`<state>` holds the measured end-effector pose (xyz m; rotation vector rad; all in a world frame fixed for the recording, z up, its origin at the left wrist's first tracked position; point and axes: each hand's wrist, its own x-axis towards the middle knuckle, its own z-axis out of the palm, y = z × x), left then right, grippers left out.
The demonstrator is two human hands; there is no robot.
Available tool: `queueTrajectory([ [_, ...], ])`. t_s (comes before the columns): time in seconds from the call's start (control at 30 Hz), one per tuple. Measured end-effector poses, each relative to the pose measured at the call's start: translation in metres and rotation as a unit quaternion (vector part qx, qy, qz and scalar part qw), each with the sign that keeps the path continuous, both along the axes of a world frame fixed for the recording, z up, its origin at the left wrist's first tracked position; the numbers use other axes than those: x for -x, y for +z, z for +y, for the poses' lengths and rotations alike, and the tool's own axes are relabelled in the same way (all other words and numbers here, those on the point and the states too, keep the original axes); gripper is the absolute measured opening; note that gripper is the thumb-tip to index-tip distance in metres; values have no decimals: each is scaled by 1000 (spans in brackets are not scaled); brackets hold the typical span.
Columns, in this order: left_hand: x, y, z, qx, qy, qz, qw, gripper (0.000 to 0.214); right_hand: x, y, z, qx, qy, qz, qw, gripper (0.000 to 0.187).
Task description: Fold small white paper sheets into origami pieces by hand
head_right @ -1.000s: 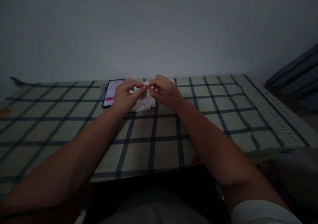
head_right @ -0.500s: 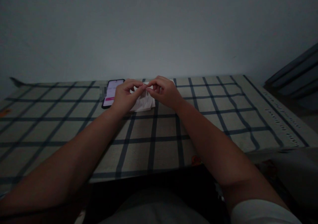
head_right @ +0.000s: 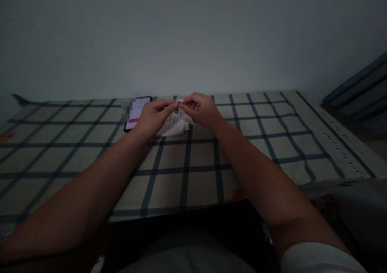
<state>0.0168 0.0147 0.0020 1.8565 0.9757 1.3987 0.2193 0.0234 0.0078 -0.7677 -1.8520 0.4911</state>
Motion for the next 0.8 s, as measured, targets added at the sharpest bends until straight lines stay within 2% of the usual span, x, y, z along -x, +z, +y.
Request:
queueTrajectory([
  [0.17,4,4,1,-14,2,16,1000,38,1,1,1,74,18,30,997,28],
  [0.33,8,11,-1,-40,-1,50,998,31,0,2,1,110,41,50,992,30],
  [0.5,6,12,-2,-38,7,61,997,27,0,2,1,119,55,53,990,33],
  [0.67,5,9,-1,-28,14,48,998,21,1,-6,6,139,99,85,982,38],
  [0.8,3,11,-3,-34,18,51,998,15,2,-9,6,109,94,73,987,34],
])
